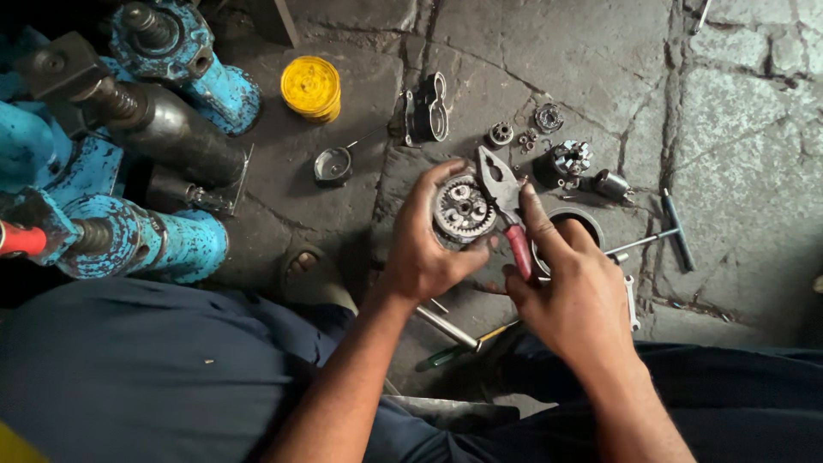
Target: The person disassembles and reassembles a planetary gear mechanism using a hammer and pliers, then cleans the components with a cloth.
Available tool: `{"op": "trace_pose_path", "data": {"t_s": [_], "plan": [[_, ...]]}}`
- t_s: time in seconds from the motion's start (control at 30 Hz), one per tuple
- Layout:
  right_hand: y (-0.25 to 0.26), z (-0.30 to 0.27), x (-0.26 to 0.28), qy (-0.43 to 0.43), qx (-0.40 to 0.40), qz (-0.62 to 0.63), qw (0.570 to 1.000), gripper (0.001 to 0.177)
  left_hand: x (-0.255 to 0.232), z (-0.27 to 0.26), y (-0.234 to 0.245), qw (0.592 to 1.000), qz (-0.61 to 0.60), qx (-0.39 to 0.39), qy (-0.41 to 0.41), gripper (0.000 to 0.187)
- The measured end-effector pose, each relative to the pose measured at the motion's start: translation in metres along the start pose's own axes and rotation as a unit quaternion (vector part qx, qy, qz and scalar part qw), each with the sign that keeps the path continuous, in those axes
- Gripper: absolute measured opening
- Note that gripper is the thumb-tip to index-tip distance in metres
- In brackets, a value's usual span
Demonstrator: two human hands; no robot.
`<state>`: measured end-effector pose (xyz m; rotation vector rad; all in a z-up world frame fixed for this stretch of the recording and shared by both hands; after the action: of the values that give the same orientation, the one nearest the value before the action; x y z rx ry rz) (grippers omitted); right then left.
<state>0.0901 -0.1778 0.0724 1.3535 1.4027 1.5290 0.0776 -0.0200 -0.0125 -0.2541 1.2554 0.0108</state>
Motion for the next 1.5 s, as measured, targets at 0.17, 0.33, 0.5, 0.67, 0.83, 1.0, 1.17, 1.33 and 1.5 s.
{"op": "trace_pose_path", "data": {"t_s": [0.17,0.33,0.5,0.67,0.83,1.0,1.17,1.33,1.5], "plan": [[0.001,0.005,0.005,-0.001,0.053,-0.073,0.996,0.108,0.0,0.007,0.0,1.0,0.001,0.0,0.007,0.087],[0.016,0.004,0.0,0.05,-0.016,-0.008,0.999,0.097,-0.008,0.014,0.004,0.998,0.058,0.004,0.003,0.083],[0.008,-0.001,-0.002,0.041,-0.073,0.002,0.996,0.094,-0.003,0.012,0.007,0.998,0.047,0.005,0.037,0.079],[-0.006,0.001,-0.004,0.022,-0.042,0.011,0.999,0.098,-0.011,0.016,0.009,0.996,0.078,0.036,-0.021,0.083],[-0.009,-0.004,-0.005,0.035,-0.105,0.071,0.991,0.098,-0.021,0.013,0.019,0.99,0.097,0.051,-0.086,0.094],[-0.016,-0.006,0.002,-0.005,-0.012,0.046,0.999,0.104,-0.011,0.006,0.024,0.985,-0.129,0.072,0.088,0.104],[-0.011,-0.011,0.013,-0.011,0.003,0.004,1.0,0.102,-0.004,0.005,0.011,0.996,0.002,0.084,0.004,0.103],[-0.01,-0.012,0.011,-0.035,0.007,-0.023,0.999,0.101,0.009,0.005,0.02,0.999,-0.04,0.013,0.015,0.094],[-0.012,-0.009,0.005,-0.028,-0.025,-0.003,0.999,0.1,0.008,0.003,0.02,0.983,-0.154,0.056,0.081,0.078]]}}
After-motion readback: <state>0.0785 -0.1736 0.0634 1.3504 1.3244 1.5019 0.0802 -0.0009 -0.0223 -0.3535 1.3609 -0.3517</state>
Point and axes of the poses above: each hand's wrist, its own z-axis towards the middle knuckle, its own y-axis out of the back of the hand, x = y × z, the point moved 6 cm from there along z, towards the middle knuckle, and after that the axes turned 9 degrees about -z, right-handed, at the moved point
